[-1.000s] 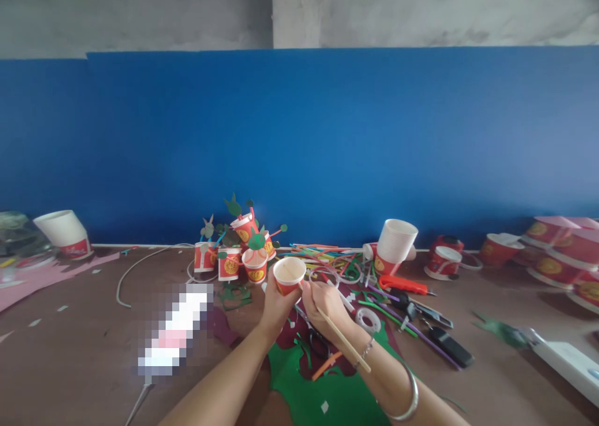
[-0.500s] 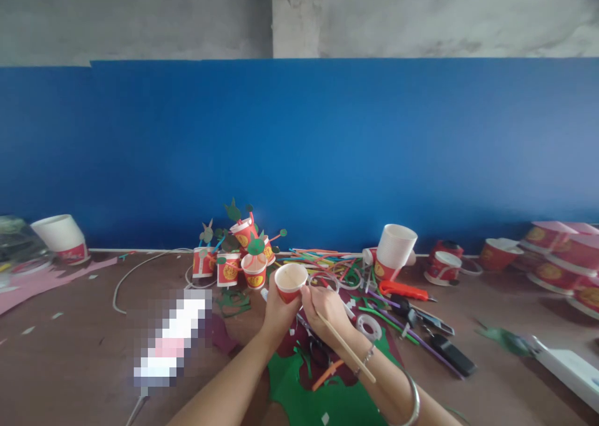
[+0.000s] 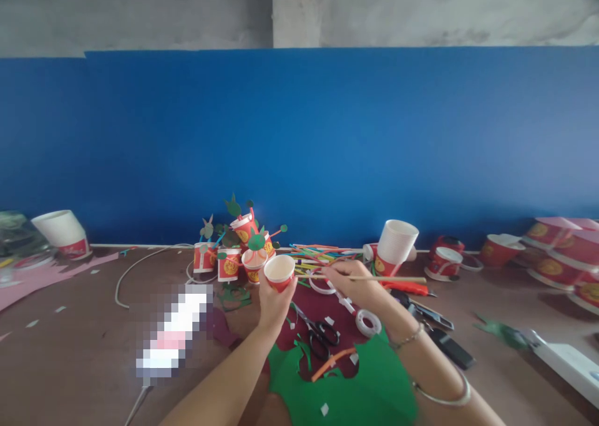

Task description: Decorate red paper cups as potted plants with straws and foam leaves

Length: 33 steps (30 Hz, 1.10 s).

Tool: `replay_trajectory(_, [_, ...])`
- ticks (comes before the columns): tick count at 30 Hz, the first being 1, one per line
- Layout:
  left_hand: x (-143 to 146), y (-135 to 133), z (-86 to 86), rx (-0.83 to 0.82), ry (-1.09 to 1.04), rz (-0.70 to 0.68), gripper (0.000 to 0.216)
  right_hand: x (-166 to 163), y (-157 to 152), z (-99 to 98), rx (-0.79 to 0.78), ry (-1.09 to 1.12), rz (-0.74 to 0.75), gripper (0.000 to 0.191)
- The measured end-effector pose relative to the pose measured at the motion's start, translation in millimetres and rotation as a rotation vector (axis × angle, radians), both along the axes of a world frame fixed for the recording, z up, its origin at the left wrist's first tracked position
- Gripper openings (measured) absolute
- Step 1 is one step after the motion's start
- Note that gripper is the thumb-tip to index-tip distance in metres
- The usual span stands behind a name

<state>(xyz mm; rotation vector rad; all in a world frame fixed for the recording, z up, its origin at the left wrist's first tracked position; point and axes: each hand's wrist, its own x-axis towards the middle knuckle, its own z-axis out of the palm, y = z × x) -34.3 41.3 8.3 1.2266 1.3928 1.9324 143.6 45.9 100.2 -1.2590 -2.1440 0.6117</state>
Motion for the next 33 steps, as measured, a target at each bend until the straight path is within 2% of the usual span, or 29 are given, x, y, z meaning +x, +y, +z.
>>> replay_trajectory(4, [2,-2,1.8,0.007,0.017,0.002,0.054,13,8,1.6,0.163,-0.283,-0.178,0.038])
replay_trajectory(6, [3,-3,2.2,0.014,0.040,0.005,0.054,13,10,-2.6,0.239,-0.389,-0.170,0.032])
replay_trajectory(12, [2,0,-1.2,0.009,0.029,0.060,0.052,2,16,-27.9,0.368,-0.543,0.025,0.040])
replay_trajectory(17, [2,3,-3.9,-0.011,0.012,0.046,0.052,6,18,-43.0,0.445,-0.688,0.303,0.031])
replay_trajectory(19, [4,3,-4.0,-0.017,0.016,0.046,0.053,9,14,-42.7,0.423,-0.730,0.344,0.031])
replay_trajectory(23, [6,2,-2.4,-0.003,0.009,0.051,0.053,3,-7,-35.3,0.322,-0.669,0.232,0.032])
replay_trajectory(25, [7,1,-1.2,0.019,0.011,0.039,0.050,-7,-23,-34.0,0.230,-0.571,0.206,0.028])
replay_trajectory(27, [7,1,-0.2,0.037,0.024,0.028,0.048,-18,-39,-36.3,0.113,-0.579,0.248,0.025])
replay_trajectory(29, [7,0,0.3,0.050,0.036,0.020,0.048,-28,-49,-40.7,0.053,-0.631,0.240,0.036])
replay_trajectory(33, [6,1,-0.2,0.063,0.038,0.011,0.049,-40,-53,-45.7,0.026,-0.705,0.171,0.045])
